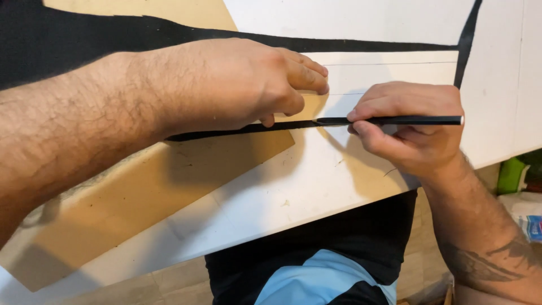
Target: Tracing a rectangular template onto a leather strip using a pen and then measuring the strip with a tape measure.
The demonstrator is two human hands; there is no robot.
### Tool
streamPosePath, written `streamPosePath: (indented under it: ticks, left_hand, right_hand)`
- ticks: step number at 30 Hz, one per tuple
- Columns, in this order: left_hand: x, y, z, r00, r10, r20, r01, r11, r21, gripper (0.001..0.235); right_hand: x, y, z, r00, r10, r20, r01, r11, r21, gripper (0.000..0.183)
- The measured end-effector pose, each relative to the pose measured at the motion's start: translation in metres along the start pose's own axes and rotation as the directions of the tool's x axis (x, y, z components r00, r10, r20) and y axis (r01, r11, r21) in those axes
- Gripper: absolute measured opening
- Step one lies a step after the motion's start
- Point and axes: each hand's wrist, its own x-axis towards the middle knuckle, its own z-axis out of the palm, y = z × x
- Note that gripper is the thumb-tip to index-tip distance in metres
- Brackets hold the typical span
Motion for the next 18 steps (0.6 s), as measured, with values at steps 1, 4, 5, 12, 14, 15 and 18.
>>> streamPosePath:
  ticks: [1, 4, 5, 12, 14, 15, 18]
  left_hand:
    - [-0.001, 0.0, -0.001, 1.0, -0.006, -0.003, 0.006, 1.0, 0.001, 0.008]
    - [0.0, 0.001, -0.003, 0.998, 0.047, -0.031, -0.048, 0.998, -0.043, 0.005]
    - [0.0, 0.001, -0.003, 0.999, 0.045, -0.021, -0.046, 0.998, -0.052, 0.005]
    - [-0.004, -0.007, 0.005, 0.994, 0.097, -0.042, -0.099, 0.993, -0.061, 0.017]
    - [-0.004, -0.005, 0.005, 0.994, 0.102, -0.041, -0.105, 0.992, -0.075, 0.013]
    - [-0.005, -0.005, 0.005, 0.994, 0.096, -0.042, -0.1, 0.991, -0.089, 0.01]
    - [-0.007, 0.001, 0.001, 0.998, 0.064, 0.013, -0.063, 0.995, -0.072, 0.029]
  right_hand:
    - [0.003, 0.001, 0.004, 1.0, -0.004, 0.005, 0.004, 1.0, 0.002, 0.005]
    - [0.009, 0.0, 0.013, 0.996, -0.085, 0.006, 0.085, 0.996, 0.007, 0.005]
    - [0.011, -0.002, 0.015, 0.995, -0.099, 0.007, 0.099, 0.995, 0.02, 0.005]
    - [0.006, 0.003, 0.018, 1.0, -0.005, -0.012, 0.007, 0.985, 0.173, 0.008]
    - [0.008, 0.002, 0.02, 1.0, -0.002, -0.016, 0.005, 0.983, 0.183, 0.009]
    - [0.009, 0.002, 0.021, 1.0, -0.003, -0.015, 0.006, 0.98, 0.2, 0.009]
    - [0.009, 0.003, 0.021, 1.0, -0.018, -0.016, 0.021, 0.984, 0.178, 0.01]
